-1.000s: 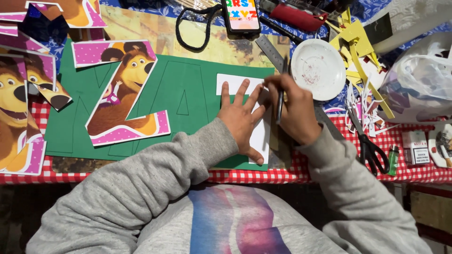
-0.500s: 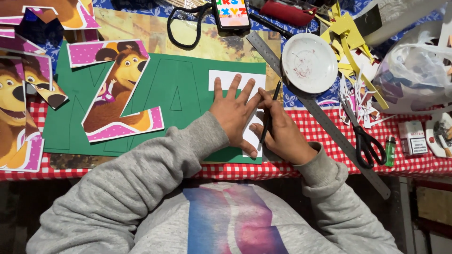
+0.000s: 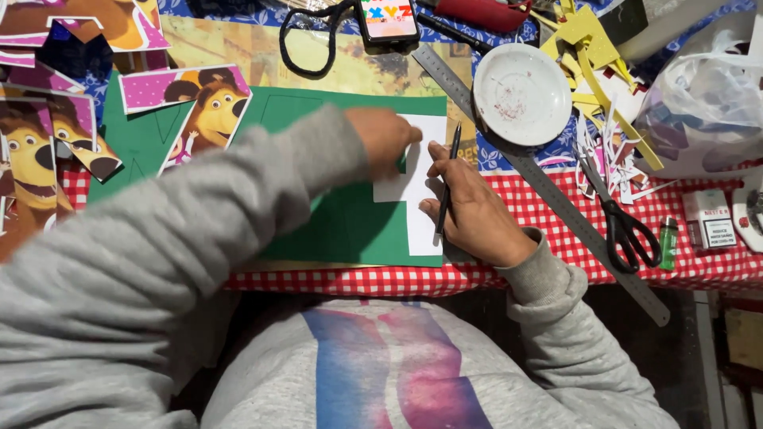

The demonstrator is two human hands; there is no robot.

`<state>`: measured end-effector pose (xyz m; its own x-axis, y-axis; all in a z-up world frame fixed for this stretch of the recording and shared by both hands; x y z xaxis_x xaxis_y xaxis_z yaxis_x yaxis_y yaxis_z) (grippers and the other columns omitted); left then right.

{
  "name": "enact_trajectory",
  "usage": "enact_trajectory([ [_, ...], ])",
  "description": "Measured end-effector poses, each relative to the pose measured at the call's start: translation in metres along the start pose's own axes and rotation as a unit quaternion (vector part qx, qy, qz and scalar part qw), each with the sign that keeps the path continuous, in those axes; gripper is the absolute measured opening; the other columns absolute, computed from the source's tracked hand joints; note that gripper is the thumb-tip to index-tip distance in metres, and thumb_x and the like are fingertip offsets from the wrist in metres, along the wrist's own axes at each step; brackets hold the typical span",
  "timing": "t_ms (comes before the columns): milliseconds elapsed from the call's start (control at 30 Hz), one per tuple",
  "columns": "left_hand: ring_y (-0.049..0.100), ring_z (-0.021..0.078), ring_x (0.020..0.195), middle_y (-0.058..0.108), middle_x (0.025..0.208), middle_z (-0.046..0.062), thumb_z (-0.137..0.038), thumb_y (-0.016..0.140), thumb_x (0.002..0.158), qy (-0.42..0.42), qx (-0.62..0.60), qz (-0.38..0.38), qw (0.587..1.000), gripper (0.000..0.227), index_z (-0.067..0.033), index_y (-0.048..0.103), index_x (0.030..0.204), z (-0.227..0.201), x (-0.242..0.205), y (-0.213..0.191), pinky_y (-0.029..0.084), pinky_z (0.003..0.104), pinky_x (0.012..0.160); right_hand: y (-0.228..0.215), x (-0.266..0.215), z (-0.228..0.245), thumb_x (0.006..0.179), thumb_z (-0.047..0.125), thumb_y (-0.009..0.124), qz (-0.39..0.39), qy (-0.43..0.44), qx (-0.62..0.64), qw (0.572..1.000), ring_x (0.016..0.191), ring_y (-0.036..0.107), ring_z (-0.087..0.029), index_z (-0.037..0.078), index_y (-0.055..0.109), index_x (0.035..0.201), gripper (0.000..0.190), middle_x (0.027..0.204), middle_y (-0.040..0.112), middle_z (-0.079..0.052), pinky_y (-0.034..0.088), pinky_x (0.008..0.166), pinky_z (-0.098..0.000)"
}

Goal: Trace letter templates onto a green sheet using a pencil.

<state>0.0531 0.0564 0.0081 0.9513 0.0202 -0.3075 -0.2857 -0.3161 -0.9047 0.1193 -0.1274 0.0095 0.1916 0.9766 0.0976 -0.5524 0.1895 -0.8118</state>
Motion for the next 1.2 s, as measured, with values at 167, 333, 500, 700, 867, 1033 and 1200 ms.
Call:
enact_trajectory([
  [167, 0.071, 0.0321, 0.106, 0.077, 0.114, 0.011, -0.002, 0.068, 0.09, 0.129, 0.074, -0.031, 0.988, 0.052, -0.0337, 0.073, 0.132, 0.042, 0.048, -0.023, 0.058, 0.046, 0.09, 0.0, 0.001, -0.003, 0.094, 0.015, 0.073, -0.008, 0.0, 0.012, 1.0, 0.118, 0.06, -0.038, -0.002, 0.043, 0.134, 0.053, 0.139, 0.056, -0.022, 0.05, 0.099, -0.0445],
  [333, 0.064, 0.0271, 0.114, 0.067, 0.117, 0.006, -0.008, 0.089, 0.073, 0.126, 0.186, 0.087, 0.971, 0.088, -0.0523, 0.055, 0.142, 0.038, 0.046, -0.046, 0.055, 0.041, 0.098, -0.005, 0.004, 0.0, 0.091, 0.013, 0.075, -0.023, -0.025, 0.014, 0.999, 0.123, 0.058, -0.04, 0.0, 0.051, 0.116, 0.036, 0.151, 0.051, -0.024, 0.048, 0.1, -0.0452],
  [500, 0.062, 0.0247, 0.118, 0.059, 0.127, 0.0, -0.01, 0.087, 0.075, 0.116, 0.224, 0.134, 0.958, 0.097, -0.0589, 0.045, 0.146, 0.023, 0.032, -0.054, 0.058, 0.041, 0.093, -0.005, 0.006, 0.001, 0.09, 0.015, 0.076, 0.001, 0.012, 0.007, 1.0, 0.118, 0.06, -0.038, 0.001, 0.053, 0.114, 0.036, 0.147, 0.054, -0.021, 0.048, 0.1, -0.0451],
  [700, 0.066, 0.0206, 0.108, 0.06, 0.126, -0.002, -0.013, 0.076, 0.084, 0.096, 0.206, 0.129, 0.965, 0.084, -0.0629, 0.047, 0.145, 0.024, 0.028, -0.051, 0.06, 0.038, 0.088, -0.021, 0.012, 0.01, 0.088, 0.014, 0.078, -0.02, 0.015, 0.041, 0.999, 0.112, 0.065, -0.034, 0.001, 0.054, 0.117, 0.04, 0.136, 0.061, -0.021, 0.051, 0.093, -0.0411],
  [867, 0.08, 0.0192, 0.084, 0.067, 0.117, 0.0, -0.055, 0.054, 0.1, 0.012, 0.141, 0.164, 0.976, 0.043, -0.0461, 0.057, 0.142, 0.019, 0.014, -0.066, 0.06, 0.039, 0.081, -0.043, 0.014, 0.002, 0.091, 0.016, 0.073, -0.098, 0.067, 0.224, 0.967, 0.092, 0.073, -0.022, 0.002, 0.062, 0.108, 0.024, 0.116, 0.072, -0.014, 0.058, 0.081, -0.0333],
  [1033, 0.077, 0.0196, 0.093, 0.082, 0.084, -0.003, -0.031, 0.059, 0.102, 0.034, 0.16, 0.128, 0.978, 0.045, -0.0498, 0.056, 0.143, 0.034, 0.027, -0.057, 0.061, 0.04, 0.081, -0.039, 0.052, 0.031, 0.103, 0.016, 0.054, -0.022, 0.045, 0.342, 0.938, 0.08, 0.058, -0.008, 0.006, 0.064, 0.128, 0.029, 0.092, 0.064, -0.002, 0.048, 0.075, -0.0221],
  [1200, 0.074, 0.0261, 0.102, 0.08, 0.095, 0.0, -0.021, 0.085, 0.078, 0.076, 0.185, 0.141, 0.969, 0.056, -0.0378, 0.071, 0.13, 0.042, 0.043, -0.053, 0.06, 0.045, 0.083, 0.018, 0.082, -0.017, 0.104, 0.006, 0.065, -0.043, -0.003, 0.306, 0.951, 0.085, 0.058, -0.008, 0.001, 0.066, 0.114, 0.011, 0.096, 0.065, -0.003, 0.048, 0.076, -0.0236],
])
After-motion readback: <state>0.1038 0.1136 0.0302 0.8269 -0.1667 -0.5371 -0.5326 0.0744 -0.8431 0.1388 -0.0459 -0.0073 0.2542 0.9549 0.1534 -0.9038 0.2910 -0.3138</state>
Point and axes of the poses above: each hand's wrist, its own x-axis towards the middle knuckle, its own y-axis out of the palm, z = x × y, the point moved 3 cm from there along x, towards the middle knuckle
